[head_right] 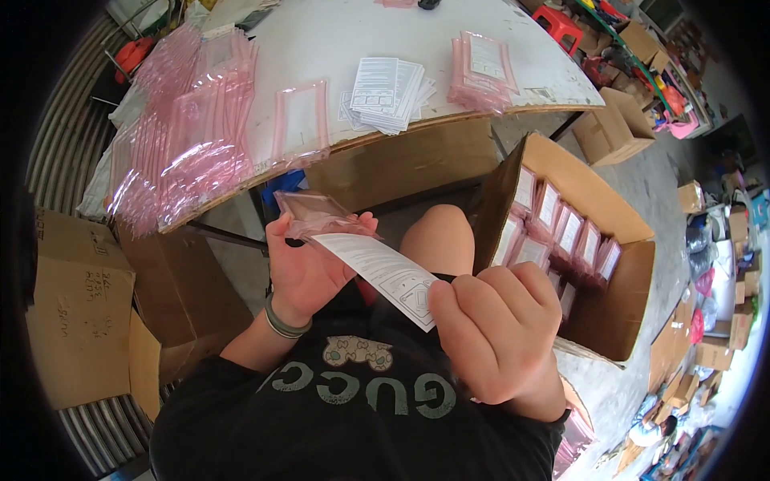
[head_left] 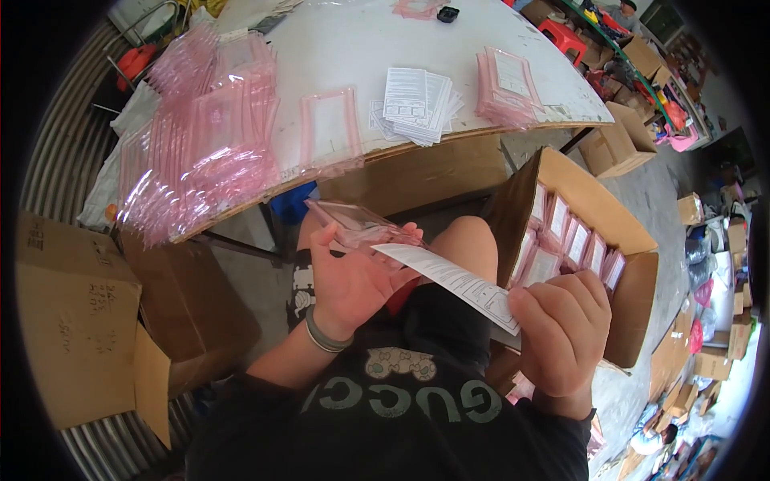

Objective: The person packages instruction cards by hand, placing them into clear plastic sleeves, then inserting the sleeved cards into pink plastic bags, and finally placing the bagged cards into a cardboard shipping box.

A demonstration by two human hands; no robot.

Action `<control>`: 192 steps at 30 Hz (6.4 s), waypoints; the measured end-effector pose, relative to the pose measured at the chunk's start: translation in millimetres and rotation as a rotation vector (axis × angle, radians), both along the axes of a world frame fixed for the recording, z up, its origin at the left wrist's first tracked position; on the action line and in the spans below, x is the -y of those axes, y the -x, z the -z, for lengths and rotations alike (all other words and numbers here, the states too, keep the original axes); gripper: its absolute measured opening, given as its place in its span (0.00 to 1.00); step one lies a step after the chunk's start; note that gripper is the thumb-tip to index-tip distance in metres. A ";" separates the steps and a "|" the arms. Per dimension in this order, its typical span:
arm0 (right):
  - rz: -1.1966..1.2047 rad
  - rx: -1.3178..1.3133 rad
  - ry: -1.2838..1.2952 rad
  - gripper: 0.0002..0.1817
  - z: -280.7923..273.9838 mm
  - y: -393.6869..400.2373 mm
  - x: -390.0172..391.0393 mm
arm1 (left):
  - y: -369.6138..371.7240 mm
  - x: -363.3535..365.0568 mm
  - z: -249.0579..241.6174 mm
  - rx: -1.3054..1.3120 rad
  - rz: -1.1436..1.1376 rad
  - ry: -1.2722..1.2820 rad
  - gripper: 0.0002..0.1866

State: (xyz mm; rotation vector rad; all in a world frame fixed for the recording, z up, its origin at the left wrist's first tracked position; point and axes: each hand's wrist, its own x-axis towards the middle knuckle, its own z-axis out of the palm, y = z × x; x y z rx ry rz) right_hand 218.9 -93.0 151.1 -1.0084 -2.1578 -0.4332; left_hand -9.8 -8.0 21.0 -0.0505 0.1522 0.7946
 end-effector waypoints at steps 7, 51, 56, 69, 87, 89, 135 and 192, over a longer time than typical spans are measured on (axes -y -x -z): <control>-0.103 0.010 0.096 0.22 15.7 12.7 -12.9 | -12.6 6.3 -5.8 -0.033 -0.005 -0.023 0.44; 0.557 0.011 0.090 0.37 78.5 -135.6 -228.5 | 4.8 -162.0 12.4 -2.395 -0.454 -1.356 0.44; 0.299 -0.377 0.019 0.22 94.9 -87.8 -165.9 | 4.7 -175.8 -1.1 -2.501 -0.201 -1.117 0.52; -0.035 -0.503 0.167 0.29 103.5 50.4 -112.2 | 32.3 -145.1 -38.5 -1.274 -0.414 -0.634 0.33; 0.572 -0.069 0.204 0.08 86.8 -144.9 -257.1 | 27.7 -174.0 7.1 -1.326 -0.382 -0.604 0.48; 0.678 0.165 0.326 0.05 86.9 -149.1 -265.4 | 27.8 -177.2 15.7 -1.704 -0.480 -0.687 0.51; -0.045 0.400 -0.035 0.10 22.9 31.1 -71.9 | -46.6 -34.1 -9.5 -0.046 -0.145 -0.585 0.55; -0.130 -0.079 0.166 0.28 112.1 29.3 -169.5 | 19.0 -166.5 -32.5 -1.759 -0.356 -0.851 0.38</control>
